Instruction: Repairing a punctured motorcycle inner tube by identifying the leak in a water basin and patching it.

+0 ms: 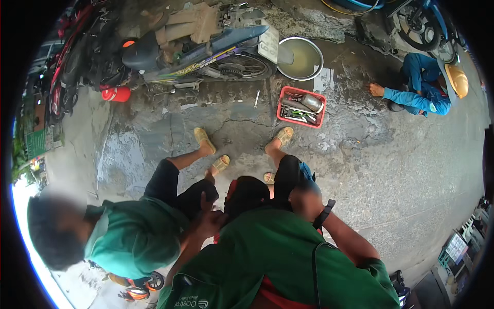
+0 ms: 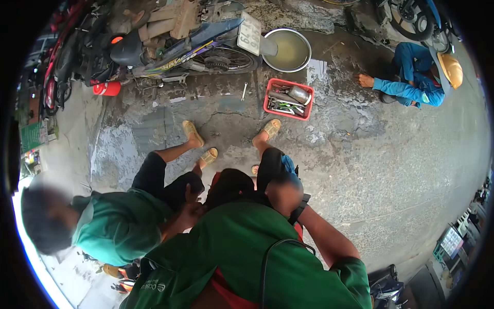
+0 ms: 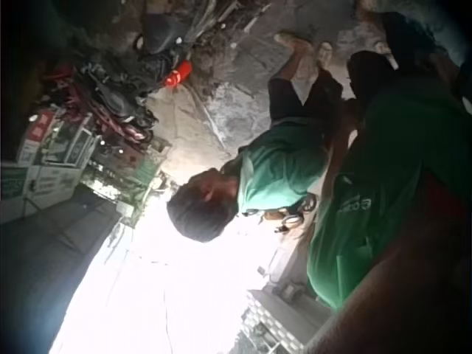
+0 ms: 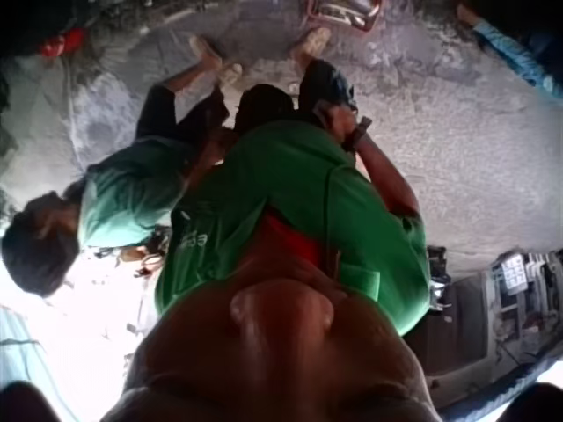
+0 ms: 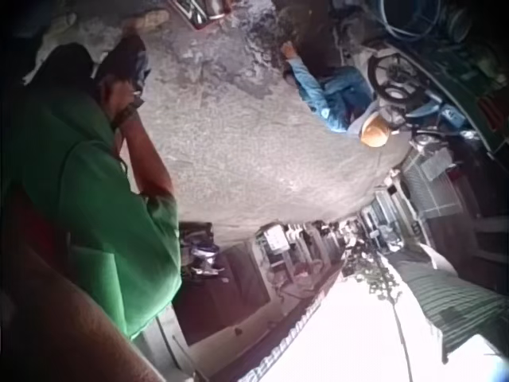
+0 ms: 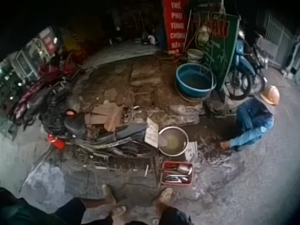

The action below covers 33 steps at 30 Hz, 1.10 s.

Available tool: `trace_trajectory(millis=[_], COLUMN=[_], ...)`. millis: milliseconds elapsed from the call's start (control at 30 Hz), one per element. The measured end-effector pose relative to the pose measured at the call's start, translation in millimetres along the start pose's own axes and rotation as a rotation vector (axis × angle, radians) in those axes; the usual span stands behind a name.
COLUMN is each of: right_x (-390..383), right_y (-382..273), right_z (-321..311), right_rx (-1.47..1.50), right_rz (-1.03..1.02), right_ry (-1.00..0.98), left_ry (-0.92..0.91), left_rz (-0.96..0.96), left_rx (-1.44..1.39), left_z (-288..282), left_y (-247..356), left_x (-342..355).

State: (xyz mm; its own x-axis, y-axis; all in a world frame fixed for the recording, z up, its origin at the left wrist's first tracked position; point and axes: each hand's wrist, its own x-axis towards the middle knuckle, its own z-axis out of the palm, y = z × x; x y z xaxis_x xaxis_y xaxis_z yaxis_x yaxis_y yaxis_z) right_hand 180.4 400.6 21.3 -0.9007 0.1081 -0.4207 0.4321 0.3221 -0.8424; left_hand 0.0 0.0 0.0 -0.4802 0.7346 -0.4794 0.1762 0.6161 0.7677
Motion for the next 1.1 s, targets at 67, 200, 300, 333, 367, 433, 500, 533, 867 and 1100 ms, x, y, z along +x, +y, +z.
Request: trace_trajectory(millis=[67,200,300,333,367,433,500,533,867,1100], right_x=[31,90,128,148,170,220,280,310,489,504], right_y=[0,43,57,61,70,89,126,148,355,315], right_z=[-23,-40,-41,-45,-46,-40,-37,-35,-27,-24], right_rx=[0.058,0.04,-0.07,-0.161,-0.252,-0.218,-0.234,-0.265,-0.31,-0.468], right_rz=[-0.024,-0.005,0.098,0.163,0.226,0.126,0.006,-0.021,0.185,0.223], right_ry=[-0.032,-0.23,-0.397,-0.454,-0.51,-0.333,-0.111,-0.063,0.202,-0.192], left_ry=[-0.069,0.074,0.084,0.054,0.023,-0.009,-0.051,-0.075,0.469,0.59], left_rz=[-0.29,-0.254,-0.159,-0.154,-0.148,-0.089,-0.114,-0.099,0.141,0.278], left_rx=[-0.077,-0.167,0.11,0.113,0.118,-0.037,-0.089,-0.085,0.136,0.5], left_z=[-34,-97,-100,-95,-85,-62,-28,-12,88,62], left_y=[20,60,13,-8,-36,-92,-135,-150,-269,-303], left_x=[57,226,335,372,410,481,567,605,820,900])
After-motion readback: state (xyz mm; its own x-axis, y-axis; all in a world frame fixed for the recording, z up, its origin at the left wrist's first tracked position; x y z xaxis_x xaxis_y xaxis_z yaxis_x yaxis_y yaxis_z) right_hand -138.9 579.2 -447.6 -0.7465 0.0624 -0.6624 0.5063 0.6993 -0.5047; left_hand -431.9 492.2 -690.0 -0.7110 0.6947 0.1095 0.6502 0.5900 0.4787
